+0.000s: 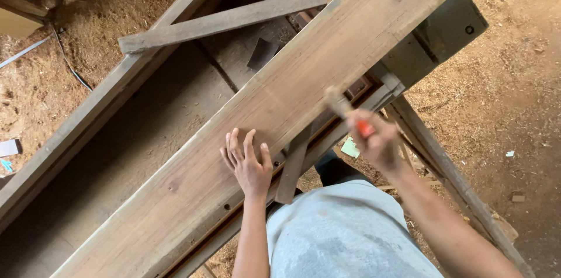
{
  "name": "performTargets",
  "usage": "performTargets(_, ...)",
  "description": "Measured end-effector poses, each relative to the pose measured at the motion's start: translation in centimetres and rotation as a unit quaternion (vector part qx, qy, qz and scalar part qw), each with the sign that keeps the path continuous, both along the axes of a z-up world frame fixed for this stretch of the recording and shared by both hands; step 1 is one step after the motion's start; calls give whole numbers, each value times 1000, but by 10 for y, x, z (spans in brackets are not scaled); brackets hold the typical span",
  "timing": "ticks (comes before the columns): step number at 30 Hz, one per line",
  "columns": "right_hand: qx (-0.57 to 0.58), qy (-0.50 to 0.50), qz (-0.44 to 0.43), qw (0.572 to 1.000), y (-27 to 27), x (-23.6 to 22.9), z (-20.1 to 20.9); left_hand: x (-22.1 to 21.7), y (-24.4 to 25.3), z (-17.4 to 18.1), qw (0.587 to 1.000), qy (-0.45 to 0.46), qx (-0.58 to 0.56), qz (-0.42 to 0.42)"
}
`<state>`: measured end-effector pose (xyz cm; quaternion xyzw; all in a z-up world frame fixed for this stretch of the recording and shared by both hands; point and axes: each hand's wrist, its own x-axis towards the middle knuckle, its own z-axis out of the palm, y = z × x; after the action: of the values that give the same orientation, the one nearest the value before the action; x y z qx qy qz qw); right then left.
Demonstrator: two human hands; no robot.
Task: The person brushes a long wooden plank with a brush to remove sawdust and debris while it sits on a workbench.
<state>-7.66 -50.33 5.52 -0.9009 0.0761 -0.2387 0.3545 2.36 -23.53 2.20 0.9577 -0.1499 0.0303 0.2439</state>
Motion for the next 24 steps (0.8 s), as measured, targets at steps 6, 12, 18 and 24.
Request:
performTargets(6, 13, -14, 81, 997, -32, -2, 6, -1, -14, -11, 998, -42, 49, 29)
performTargets(12, 74, -7, 125, 989, -64, -5, 7, -3, -14, -18, 995, -63, 57, 53)
performTargets(18, 80, 72, -49, 993, -67, -3, 6, 0, -14, -22, 994, -60, 47, 73)
performTargets(24, 53, 10, 146, 988, -70, 2, 24, 0, -16, -20, 995, -53, 36, 75)
